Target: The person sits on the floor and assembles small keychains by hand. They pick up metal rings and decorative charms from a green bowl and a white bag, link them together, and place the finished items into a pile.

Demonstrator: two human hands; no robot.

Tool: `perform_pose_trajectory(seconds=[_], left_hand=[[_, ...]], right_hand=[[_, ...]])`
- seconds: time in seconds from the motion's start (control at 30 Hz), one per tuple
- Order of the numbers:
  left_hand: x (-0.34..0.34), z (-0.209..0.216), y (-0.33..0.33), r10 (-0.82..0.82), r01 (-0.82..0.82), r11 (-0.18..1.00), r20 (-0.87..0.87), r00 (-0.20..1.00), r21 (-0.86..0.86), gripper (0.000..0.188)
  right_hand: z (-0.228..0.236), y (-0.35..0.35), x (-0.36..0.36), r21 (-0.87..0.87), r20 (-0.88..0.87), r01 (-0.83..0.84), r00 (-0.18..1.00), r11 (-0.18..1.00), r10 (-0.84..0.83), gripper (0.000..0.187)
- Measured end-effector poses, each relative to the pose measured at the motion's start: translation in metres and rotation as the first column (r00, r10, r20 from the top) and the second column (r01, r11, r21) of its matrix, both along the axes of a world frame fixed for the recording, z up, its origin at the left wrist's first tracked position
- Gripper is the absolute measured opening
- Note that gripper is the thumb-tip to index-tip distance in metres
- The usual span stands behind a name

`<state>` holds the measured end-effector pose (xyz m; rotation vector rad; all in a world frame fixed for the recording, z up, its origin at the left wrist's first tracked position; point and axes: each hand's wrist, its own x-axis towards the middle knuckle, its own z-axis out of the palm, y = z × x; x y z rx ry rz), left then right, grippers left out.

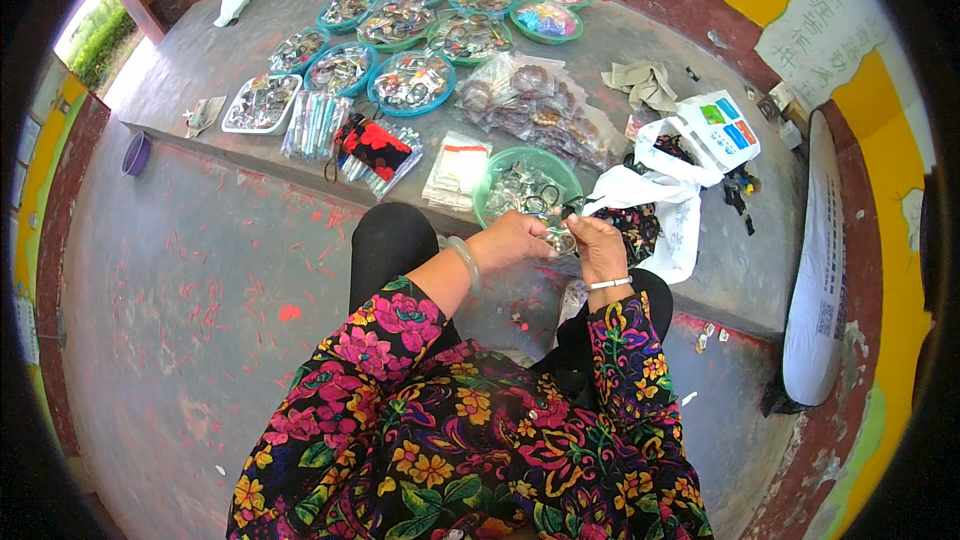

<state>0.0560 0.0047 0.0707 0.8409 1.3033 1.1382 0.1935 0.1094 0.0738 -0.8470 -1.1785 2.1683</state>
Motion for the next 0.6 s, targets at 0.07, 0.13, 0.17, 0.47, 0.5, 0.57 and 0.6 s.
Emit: perform_pose_trajectory(seconds=[0.07,0.13,0.17,0.47,0.5,0.57,0.6], left_hand=[[-0.001,0.003,-0.001,-0.005,0.005,1.0,0.031,0.999,-0.006,0.011],[-0.003,0.006,-0.001,-0.012,0.014,1.0,0.086,0.996,-0.016,0.012],[-0.003,0.006,-0.002,-0.002,0.004,1.0,0.091,0.996,-0.022,0.012],[-0.007,0.008,-0.003,0.033,-0.03,0.999,0.145,0.989,-0.024,0.011],[-0.007,0.009,-0.003,0.026,-0.023,0.999,0.125,0.992,-0.026,0.011],[-0.007,0.01,-0.001,0.023,-0.02,0.999,0.095,0.995,-0.025,0.011],[-0.006,0.01,-0.001,0.028,-0.026,0.999,0.085,0.996,-0.023,0.011]], right_hand=[[-0.001,0.0,0.0,-0.01,0.001,0.003,1.0,1.0,-0.003,0.015],[0.001,0.0,-0.001,-0.004,0.04,0.001,0.999,1.0,-0.001,0.014],[0.004,0.001,-0.001,0.013,0.078,-0.006,0.997,1.0,0.005,0.015],[-0.008,0.004,0.004,0.171,0.125,-0.016,0.992,0.985,-0.006,0.018],[-0.008,0.004,0.005,0.157,0.12,-0.005,0.993,0.988,-0.014,0.017],[-0.01,0.005,0.006,0.129,0.108,0.018,0.994,0.991,-0.032,0.016],[-0.013,0.006,0.005,0.114,0.1,0.029,0.994,0.993,-0.04,0.016]])
